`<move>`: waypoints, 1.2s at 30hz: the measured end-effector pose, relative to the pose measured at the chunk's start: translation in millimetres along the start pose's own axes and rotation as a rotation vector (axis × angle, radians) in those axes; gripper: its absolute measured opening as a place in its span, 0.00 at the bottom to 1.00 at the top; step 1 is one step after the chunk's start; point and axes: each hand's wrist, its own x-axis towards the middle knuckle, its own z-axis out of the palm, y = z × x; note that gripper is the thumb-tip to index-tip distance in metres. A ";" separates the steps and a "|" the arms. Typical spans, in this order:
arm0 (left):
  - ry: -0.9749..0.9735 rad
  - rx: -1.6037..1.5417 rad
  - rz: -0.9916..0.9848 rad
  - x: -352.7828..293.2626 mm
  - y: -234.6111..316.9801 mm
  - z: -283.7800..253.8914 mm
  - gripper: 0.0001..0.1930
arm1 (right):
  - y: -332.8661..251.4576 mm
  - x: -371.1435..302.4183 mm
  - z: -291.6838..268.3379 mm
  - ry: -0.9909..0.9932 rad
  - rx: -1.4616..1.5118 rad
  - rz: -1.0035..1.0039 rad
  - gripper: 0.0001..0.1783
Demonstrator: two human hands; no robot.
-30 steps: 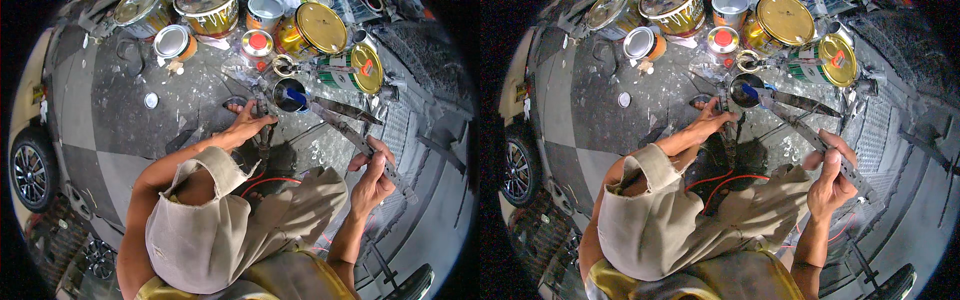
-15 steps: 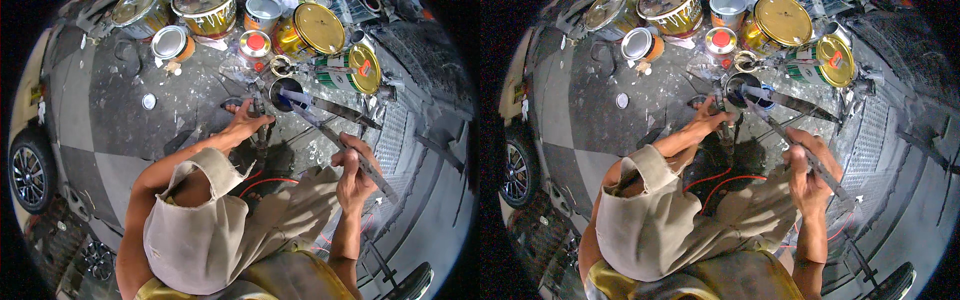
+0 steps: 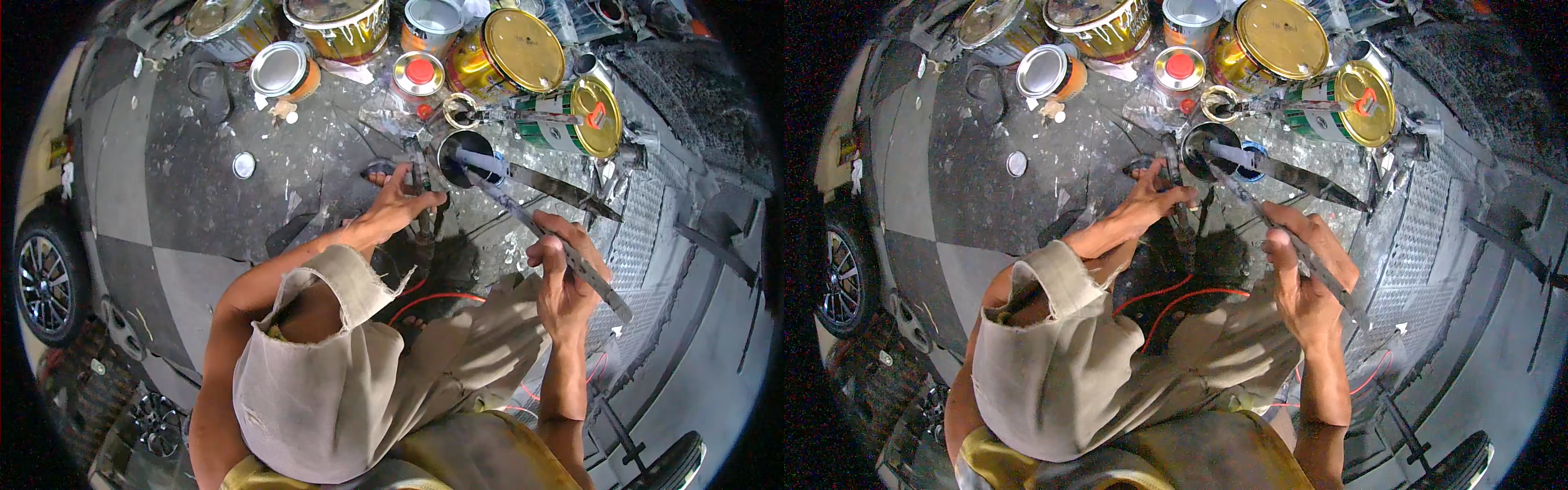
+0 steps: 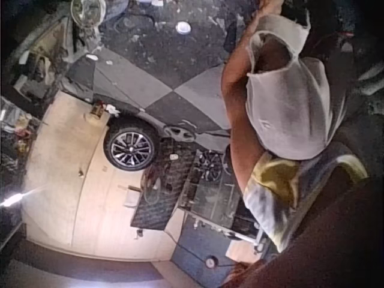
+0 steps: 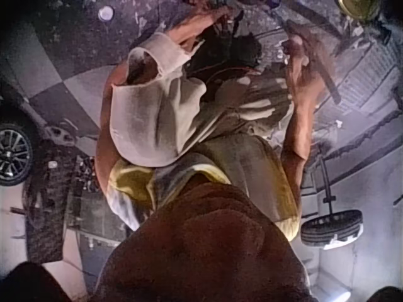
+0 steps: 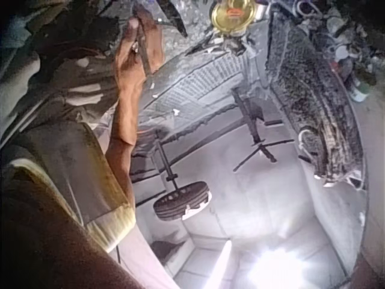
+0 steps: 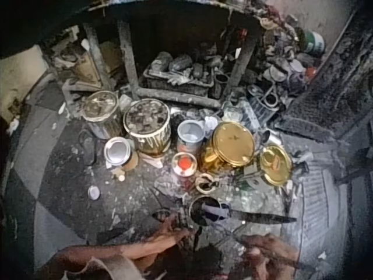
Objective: Preparing and mixing paint, then using a spray gun to paint a car wheel in a workshop booth.
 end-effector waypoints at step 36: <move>0.296 -0.363 -0.035 35.8 6.5 -66.4 0.47 | 38.5 67.2 79.0 -0.027 0.341 0.086 0.25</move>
